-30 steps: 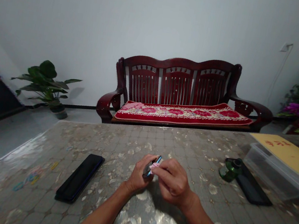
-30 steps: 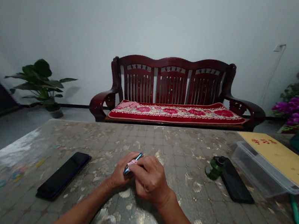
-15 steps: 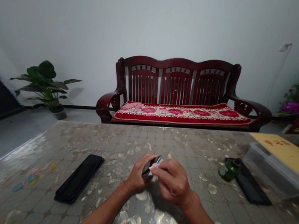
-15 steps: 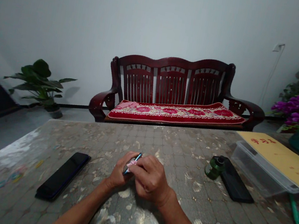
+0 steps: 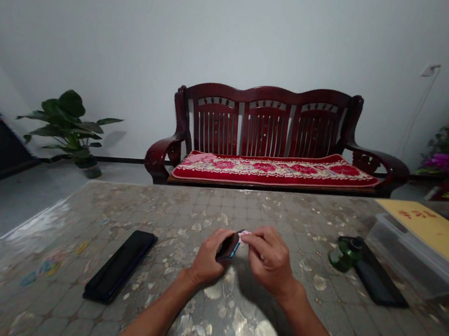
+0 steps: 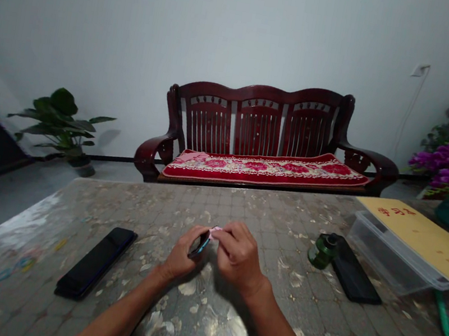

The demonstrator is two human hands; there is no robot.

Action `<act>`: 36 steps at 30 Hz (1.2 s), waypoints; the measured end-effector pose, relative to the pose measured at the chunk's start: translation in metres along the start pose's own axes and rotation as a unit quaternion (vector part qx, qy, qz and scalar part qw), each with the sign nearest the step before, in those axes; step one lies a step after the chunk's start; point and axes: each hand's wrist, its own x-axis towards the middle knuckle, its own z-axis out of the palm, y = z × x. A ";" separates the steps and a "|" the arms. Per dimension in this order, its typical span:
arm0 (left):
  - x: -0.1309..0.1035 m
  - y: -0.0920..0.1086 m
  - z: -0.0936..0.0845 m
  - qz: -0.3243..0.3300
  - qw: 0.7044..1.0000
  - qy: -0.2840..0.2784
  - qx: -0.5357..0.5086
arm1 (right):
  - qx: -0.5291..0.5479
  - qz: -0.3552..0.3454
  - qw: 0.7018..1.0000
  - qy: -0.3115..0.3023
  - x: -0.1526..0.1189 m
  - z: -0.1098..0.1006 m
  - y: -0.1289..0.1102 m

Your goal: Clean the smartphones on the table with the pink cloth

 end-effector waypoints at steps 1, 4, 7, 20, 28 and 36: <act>0.001 0.001 0.000 -0.011 1.000 -0.003 0.007 | 0.001 0.018 1.000 0.010 0.000 -0.001 0.003; 0.003 0.002 0.002 -0.055 0.998 -0.011 0.032 | 0.026 0.021 0.999 0.008 0.000 -0.005 0.010; 0.004 0.001 0.001 -0.093 0.993 -0.030 0.070 | 0.047 -0.004 0.998 -0.036 0.002 -0.008 0.013; 0.009 0.009 0.000 -0.178 0.919 -0.169 0.310 | 0.032 0.064 0.976 -0.205 -0.033 0.000 0.048; 0.018 0.016 -0.006 -0.175 0.901 -0.239 0.318 | 0.035 0.111 0.968 -0.220 -0.050 0.009 0.056; 0.024 0.016 -0.030 -0.191 0.896 -0.257 0.308 | 0.023 0.202 0.943 -0.262 -0.029 0.026 0.069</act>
